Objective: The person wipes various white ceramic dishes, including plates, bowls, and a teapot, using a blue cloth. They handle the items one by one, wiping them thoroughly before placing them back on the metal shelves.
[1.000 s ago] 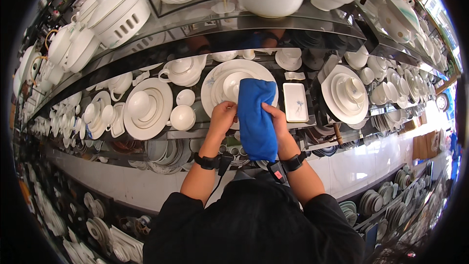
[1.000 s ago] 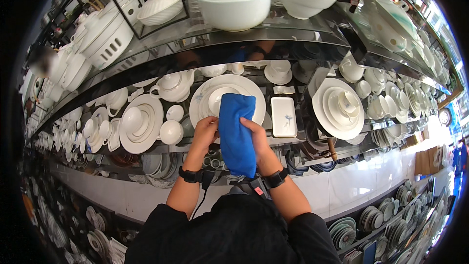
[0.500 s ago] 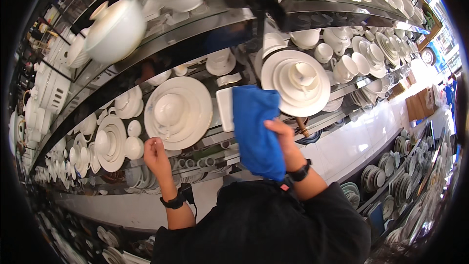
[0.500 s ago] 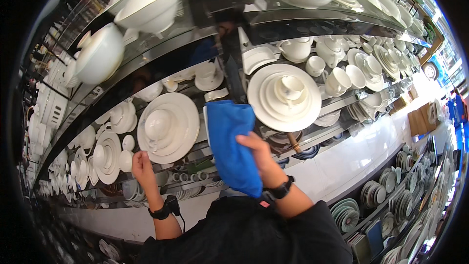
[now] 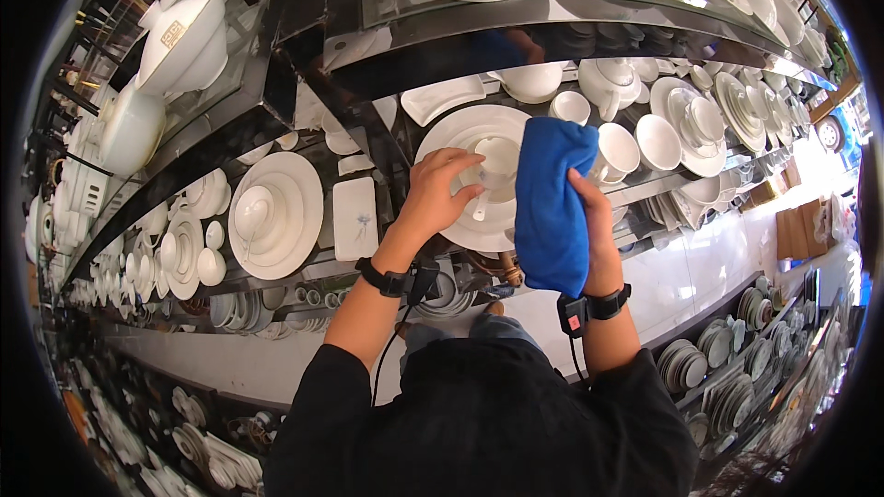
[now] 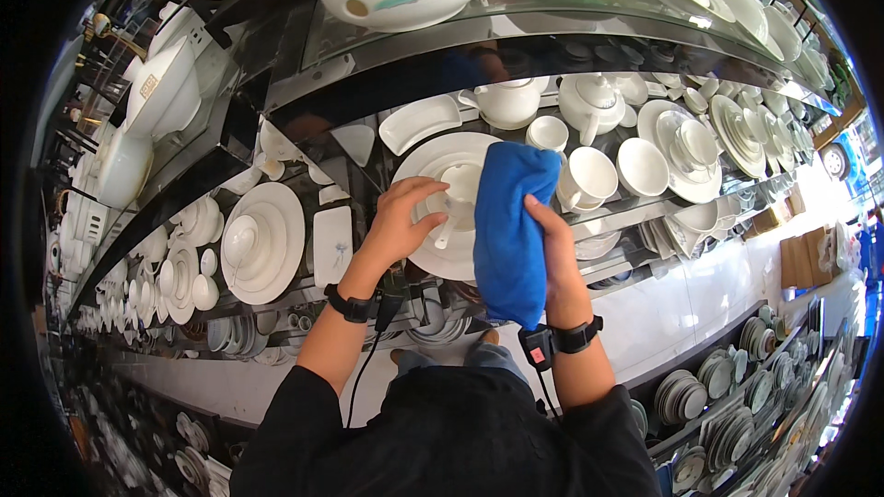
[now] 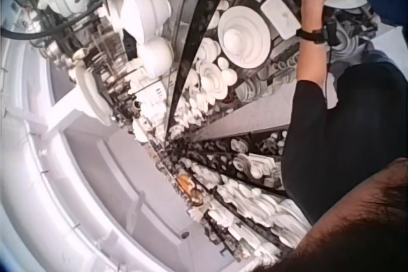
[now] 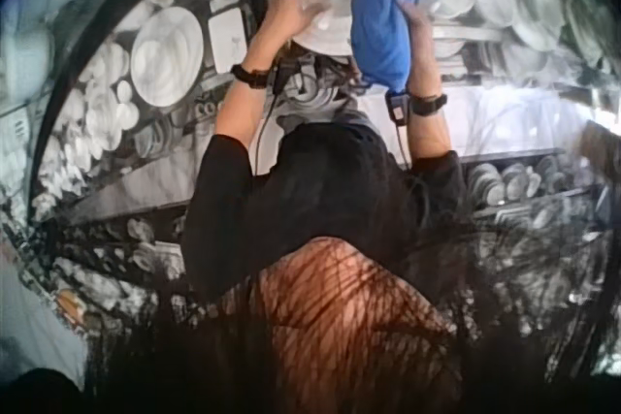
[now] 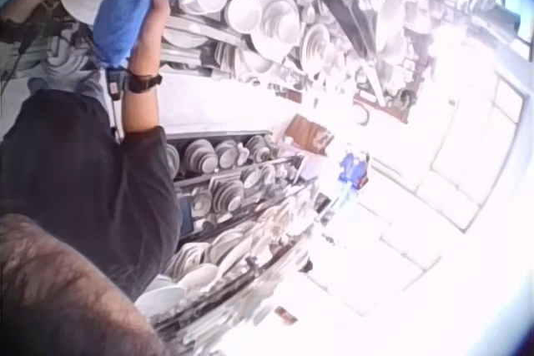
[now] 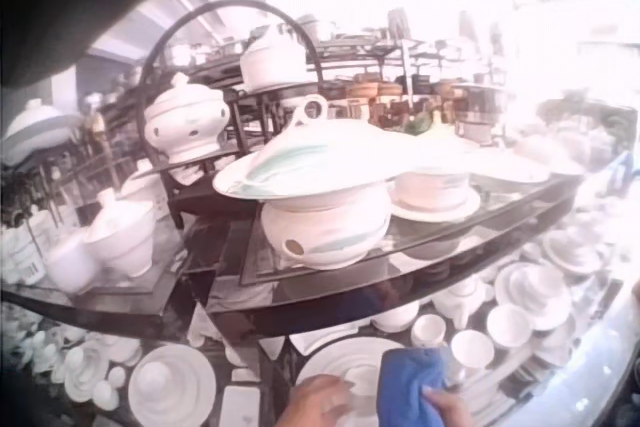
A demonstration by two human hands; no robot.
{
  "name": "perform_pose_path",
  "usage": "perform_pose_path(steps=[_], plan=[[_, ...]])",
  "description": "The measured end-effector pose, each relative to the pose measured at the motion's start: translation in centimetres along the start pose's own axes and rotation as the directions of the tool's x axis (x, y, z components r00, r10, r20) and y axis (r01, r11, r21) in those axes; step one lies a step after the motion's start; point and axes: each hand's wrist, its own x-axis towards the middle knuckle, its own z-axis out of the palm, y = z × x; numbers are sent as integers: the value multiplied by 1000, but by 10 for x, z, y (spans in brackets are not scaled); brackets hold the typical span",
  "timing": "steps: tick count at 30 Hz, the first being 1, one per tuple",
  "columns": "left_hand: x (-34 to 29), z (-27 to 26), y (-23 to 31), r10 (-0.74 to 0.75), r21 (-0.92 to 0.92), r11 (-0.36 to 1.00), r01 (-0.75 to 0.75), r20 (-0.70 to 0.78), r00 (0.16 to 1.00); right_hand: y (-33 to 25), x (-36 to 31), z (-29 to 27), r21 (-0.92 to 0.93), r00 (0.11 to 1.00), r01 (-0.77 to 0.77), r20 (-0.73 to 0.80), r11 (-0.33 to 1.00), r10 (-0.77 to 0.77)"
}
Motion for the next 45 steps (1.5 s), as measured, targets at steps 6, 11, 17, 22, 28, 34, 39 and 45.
perform_pose_path(steps=[6, 11, 17, 22, 28, 34, 39, 45], plan=[[9, 19, -4, -73, 103, 992, 78, -49, 996, -7, 9, -2, -3, 995, -99, 19, 995, 99], [2, 16, 7, -51, 119, 990, 71, -162, 985, -8, 2, 1, 18, 995, -79, 68, 997, 77], [-42, -38, 16, -3, 101, 994, 37, -322, 947, 13, -27, 38, -94, 973, -31, 226, 995, 52], [-113, -93, -18, -75, 78, 990, 117, -414, 907, 81, -18, 84, -216, 925, -105, 337, 971, 175], [-153, -112, -83, -253, -111, 967, 228, -422, 871, 174, 28, 101, -133, 949, -234, 183, 963, 256], [-171, -110, -119, -232, -125, 972, 200, -364, 902, 219, 38, 96, -53, 993, -111, 40, 992, 113], [-175, -109, -128, -195, -80, 981, 178, -337, 921, 231, 36, 95, -25, 999, -41, -16, 999, 41], [-177, -101, -128, -166, -46, 986, 161, -395, 904, 228, 35, 104, -45, 998, -58, 29, 997, 60]])
